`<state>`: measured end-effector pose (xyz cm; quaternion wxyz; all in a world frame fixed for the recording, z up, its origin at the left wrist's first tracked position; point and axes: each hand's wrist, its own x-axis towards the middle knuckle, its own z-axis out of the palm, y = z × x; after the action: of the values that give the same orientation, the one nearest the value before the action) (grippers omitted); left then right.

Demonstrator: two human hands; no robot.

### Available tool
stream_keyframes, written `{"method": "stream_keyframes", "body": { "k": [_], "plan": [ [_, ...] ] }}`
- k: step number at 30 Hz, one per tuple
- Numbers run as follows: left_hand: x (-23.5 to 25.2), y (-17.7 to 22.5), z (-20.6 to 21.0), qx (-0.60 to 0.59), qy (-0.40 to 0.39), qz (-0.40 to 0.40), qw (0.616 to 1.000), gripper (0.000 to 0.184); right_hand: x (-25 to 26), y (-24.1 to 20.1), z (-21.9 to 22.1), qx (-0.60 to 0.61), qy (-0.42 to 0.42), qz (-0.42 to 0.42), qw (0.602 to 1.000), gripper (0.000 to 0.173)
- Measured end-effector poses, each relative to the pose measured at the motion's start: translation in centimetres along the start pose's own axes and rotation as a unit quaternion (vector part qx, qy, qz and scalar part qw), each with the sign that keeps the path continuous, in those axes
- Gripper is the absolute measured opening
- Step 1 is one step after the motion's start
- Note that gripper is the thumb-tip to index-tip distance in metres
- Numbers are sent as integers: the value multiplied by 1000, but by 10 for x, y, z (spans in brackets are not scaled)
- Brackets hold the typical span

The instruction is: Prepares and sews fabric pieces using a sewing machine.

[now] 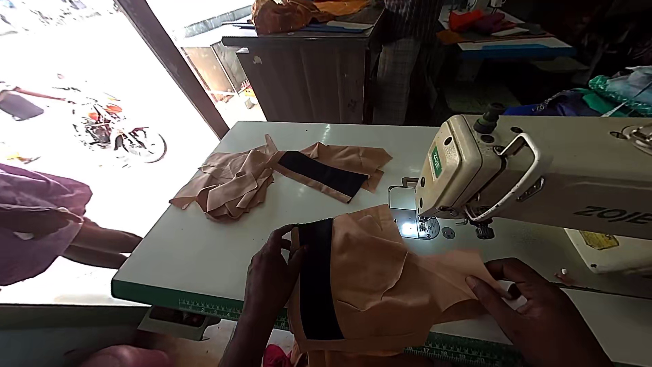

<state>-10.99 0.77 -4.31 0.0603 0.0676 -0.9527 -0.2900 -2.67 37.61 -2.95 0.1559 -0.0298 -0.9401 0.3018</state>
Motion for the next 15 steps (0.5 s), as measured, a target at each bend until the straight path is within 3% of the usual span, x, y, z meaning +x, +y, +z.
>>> {"method": "stream_keyframes", "body": {
  "k": [2,5,9,12,15],
  "plan": [
    [-2,-3,4,9,11,8,1000,47,-1,-14,-1,-58,21,-64,996,38],
    [-5,-4,10,23,33,17,999,48,2,-39,14,-3,36,-107,994,29],
    [-8,-3,13,27,51,28,998,49,31,-64,55,50,-3,-113,992,24],
    [-9,-6,15,31,59,44,997,51,62,-81,84,-1,-30,-112,993,15],
    [-9,-6,16,33,67,52,996,50,85,-95,104,-101,-102,-83,986,26]
  ]
}}
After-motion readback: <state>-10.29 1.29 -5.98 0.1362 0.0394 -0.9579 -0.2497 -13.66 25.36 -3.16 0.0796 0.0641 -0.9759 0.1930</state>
